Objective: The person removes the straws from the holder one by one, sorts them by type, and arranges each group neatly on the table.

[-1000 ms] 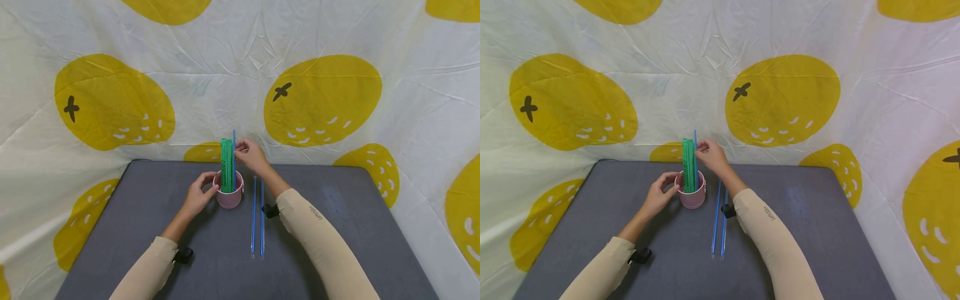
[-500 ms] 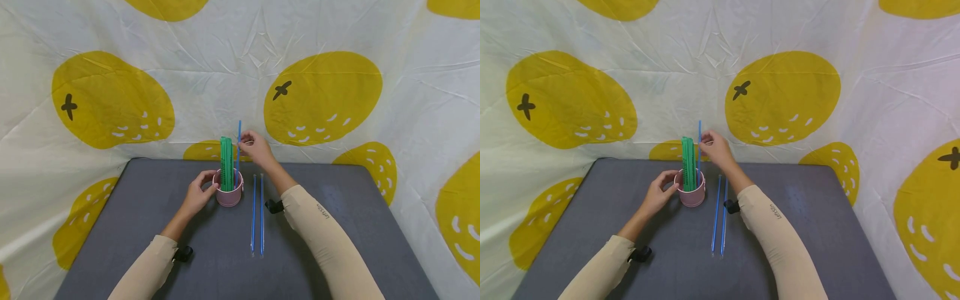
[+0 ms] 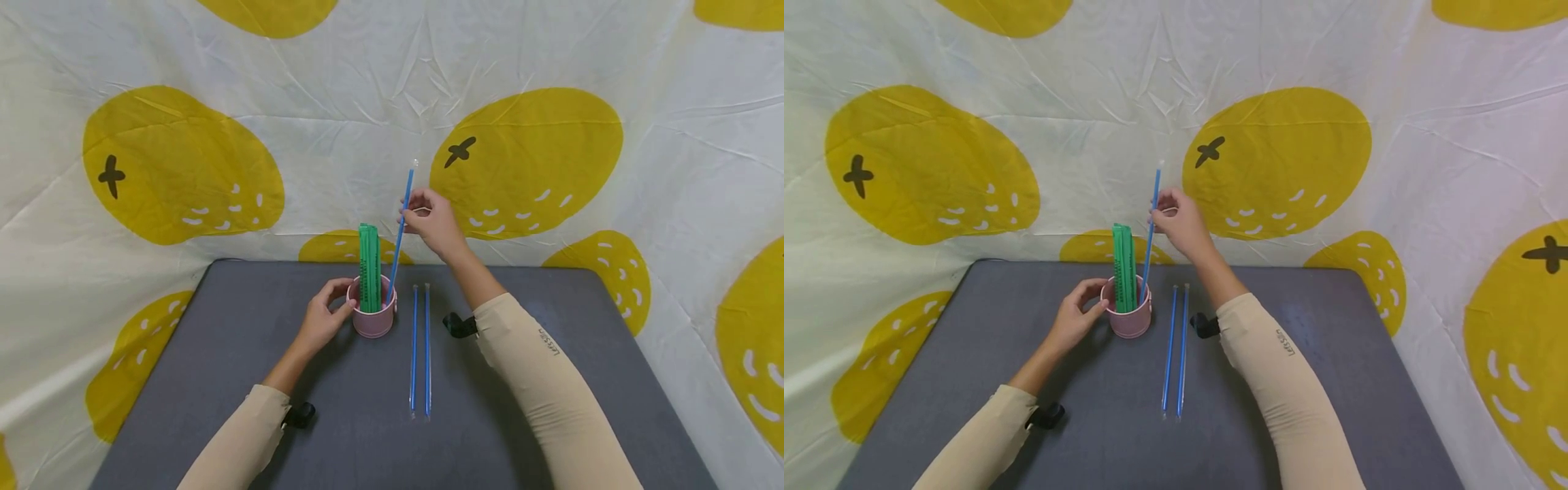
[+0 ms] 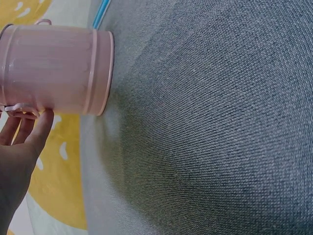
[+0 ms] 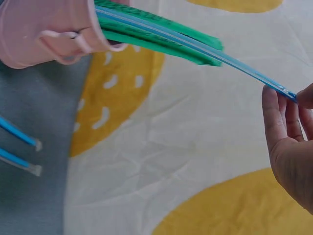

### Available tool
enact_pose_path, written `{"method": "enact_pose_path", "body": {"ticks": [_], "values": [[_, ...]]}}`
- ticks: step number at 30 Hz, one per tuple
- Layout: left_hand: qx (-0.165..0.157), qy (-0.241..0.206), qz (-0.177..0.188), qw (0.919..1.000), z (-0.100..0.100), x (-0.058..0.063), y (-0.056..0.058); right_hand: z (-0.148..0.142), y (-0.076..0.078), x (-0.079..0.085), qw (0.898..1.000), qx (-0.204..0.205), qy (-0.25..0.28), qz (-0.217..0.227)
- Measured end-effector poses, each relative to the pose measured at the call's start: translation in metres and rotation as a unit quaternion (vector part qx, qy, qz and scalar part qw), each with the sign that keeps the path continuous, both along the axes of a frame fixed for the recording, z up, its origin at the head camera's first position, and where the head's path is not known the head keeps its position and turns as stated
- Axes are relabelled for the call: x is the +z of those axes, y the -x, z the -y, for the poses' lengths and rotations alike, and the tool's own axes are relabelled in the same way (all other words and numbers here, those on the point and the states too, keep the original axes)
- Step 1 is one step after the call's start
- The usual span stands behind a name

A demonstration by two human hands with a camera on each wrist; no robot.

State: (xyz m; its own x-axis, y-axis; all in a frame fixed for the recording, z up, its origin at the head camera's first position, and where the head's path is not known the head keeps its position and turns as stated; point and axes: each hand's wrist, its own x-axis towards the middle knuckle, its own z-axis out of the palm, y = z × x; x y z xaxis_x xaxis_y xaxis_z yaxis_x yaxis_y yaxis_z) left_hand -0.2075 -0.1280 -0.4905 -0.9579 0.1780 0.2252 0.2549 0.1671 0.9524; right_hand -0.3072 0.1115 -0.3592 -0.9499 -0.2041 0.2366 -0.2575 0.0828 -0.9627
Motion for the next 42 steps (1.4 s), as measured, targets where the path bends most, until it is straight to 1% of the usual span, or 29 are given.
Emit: {"method": "enact_pose_path", "body": {"ticks": [4,7,10,14,19,25,30,36,42], "values": [[0.000,-0.006,-0.001,1.0000,0.000,0.001,0.000,-0.005,-0.001,0.012,1.000,-0.005,0.018,-0.019],[-0.001,-0.010,0.002,0.9999,-0.001,0.002,0.000,-0.010,-0.003,0.019,1.000,-0.004,0.020,-0.024],[0.000,-0.007,0.005,1.0000,-0.001,0.003,0.000,-0.016,-0.005,0.022,1.000,-0.004,0.019,-0.021],[0.003,-0.002,0.005,1.0000,0.000,0.003,-0.001,-0.024,-0.005,0.019,1.000,-0.005,0.025,-0.015],[0.003,-0.003,0.006,1.0000,0.001,0.003,-0.001,-0.034,-0.007,0.012,0.999,-0.005,0.033,-0.008],[0.007,0.010,0.010,0.9999,0.003,0.003,-0.001,-0.044,-0.011,0.002,1.000,-0.009,0.024,0.010],[0.006,0.014,0.006,0.9999,0.003,0.006,-0.003,-0.052,-0.014,-0.007,0.999,0.003,0.014,0.030],[0.009,0.017,0.007,0.9998,0.003,0.008,-0.004,-0.065,-0.017,-0.023,0.998,0.015,-0.012,0.068],[0.007,0.005,0.010,0.9999,0.002,0.007,-0.001,-0.079,-0.018,-0.045,0.992,0.021,-0.049,0.117]]}}
